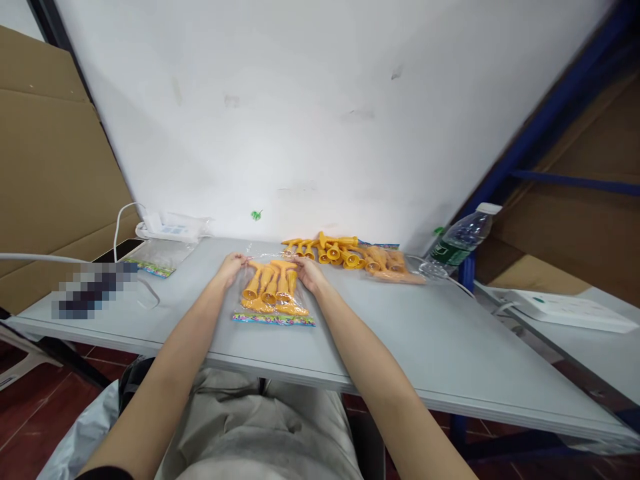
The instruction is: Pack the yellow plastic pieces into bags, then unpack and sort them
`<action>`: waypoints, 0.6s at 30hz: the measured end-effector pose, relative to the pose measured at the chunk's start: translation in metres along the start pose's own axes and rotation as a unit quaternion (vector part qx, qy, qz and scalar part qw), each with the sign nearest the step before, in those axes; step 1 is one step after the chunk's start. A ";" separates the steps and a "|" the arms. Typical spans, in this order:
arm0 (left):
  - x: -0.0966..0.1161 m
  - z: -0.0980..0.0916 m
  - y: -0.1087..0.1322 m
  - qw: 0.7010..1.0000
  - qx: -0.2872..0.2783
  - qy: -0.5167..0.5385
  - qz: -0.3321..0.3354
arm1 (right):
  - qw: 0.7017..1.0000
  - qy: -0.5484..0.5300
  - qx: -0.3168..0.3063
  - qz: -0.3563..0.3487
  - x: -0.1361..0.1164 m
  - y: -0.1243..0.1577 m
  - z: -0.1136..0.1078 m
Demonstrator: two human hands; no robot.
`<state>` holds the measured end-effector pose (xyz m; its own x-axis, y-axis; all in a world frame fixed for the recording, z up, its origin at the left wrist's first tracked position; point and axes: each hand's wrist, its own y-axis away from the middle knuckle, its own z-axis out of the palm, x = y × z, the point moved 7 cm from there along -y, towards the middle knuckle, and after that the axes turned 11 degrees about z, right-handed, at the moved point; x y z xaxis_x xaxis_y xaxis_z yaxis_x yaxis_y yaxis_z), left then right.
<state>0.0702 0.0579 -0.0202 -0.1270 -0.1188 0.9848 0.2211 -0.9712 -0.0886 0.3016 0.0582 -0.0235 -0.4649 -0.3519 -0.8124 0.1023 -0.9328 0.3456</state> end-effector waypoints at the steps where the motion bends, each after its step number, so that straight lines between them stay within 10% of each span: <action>1: -0.001 0.002 0.002 1.000 -0.005 0.025 -0.009 | 1.000 0.000 0.002 -0.001 0.000 0.000 -0.001; 18: 0.001 0.001 0.004 0.998 -0.058 -0.007 -0.016 | 0.999 0.038 0.012 0.011 -0.003 0.001 -0.009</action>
<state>0.0715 0.0538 -0.0197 -0.1178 -0.0854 0.9894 0.1040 -0.9919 -0.0732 0.3109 0.0577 -0.0245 -0.3943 -0.3789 -0.8372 0.0903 -0.9226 0.3750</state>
